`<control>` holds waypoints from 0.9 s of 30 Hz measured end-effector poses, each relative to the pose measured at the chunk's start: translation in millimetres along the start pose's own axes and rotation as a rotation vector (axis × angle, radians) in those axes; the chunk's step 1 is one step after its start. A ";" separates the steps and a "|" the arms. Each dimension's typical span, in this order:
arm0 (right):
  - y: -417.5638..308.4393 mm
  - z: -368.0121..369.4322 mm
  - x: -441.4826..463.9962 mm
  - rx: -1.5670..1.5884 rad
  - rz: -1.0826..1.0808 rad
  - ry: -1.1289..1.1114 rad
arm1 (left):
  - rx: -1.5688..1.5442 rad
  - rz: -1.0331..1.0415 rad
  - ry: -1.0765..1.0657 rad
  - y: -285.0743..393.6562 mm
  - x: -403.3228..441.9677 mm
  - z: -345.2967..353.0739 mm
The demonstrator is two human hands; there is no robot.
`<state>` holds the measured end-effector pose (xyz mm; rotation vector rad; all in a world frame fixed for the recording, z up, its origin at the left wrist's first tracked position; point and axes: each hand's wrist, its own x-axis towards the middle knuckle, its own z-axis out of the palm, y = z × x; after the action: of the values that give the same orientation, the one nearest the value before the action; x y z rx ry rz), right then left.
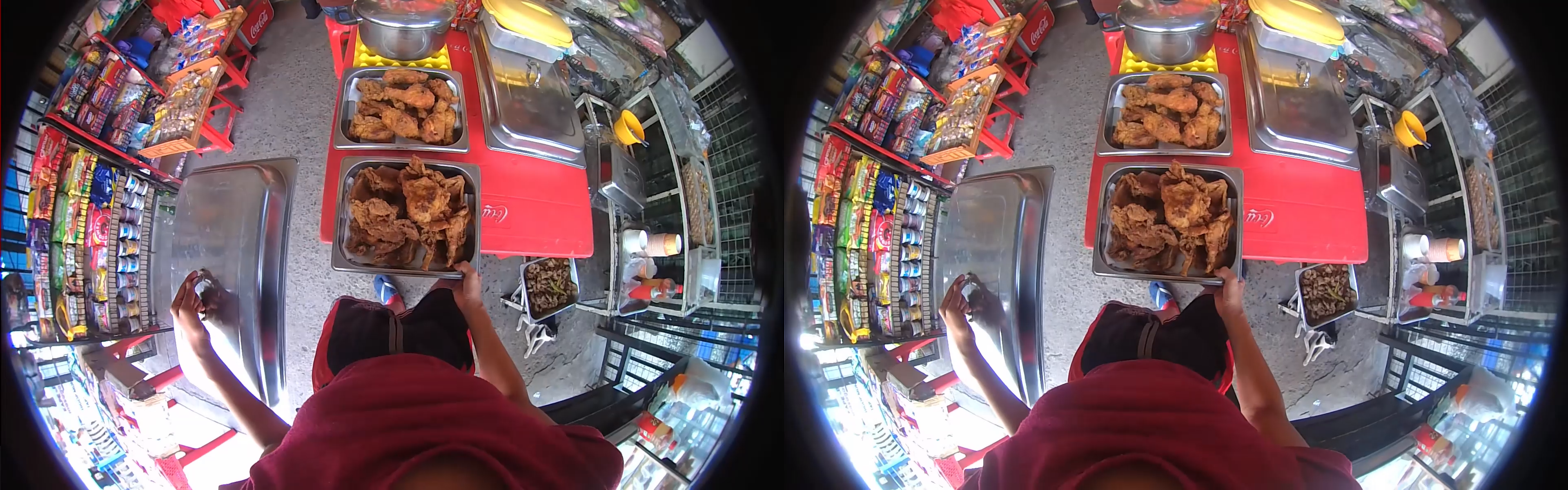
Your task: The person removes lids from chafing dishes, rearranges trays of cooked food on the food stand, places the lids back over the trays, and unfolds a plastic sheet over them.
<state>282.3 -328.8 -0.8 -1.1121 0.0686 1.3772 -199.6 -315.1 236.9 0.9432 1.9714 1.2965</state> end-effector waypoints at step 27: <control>-7.0 45.2 -9.0 0.029 0.147 -0.001 | -0.051 -0.122 -0.088 -18.1 1.8 19.8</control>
<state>260.7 -304.6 32.6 -1.0998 0.1717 1.5025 -189.4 -308.4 212.9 0.8284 1.8892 1.2111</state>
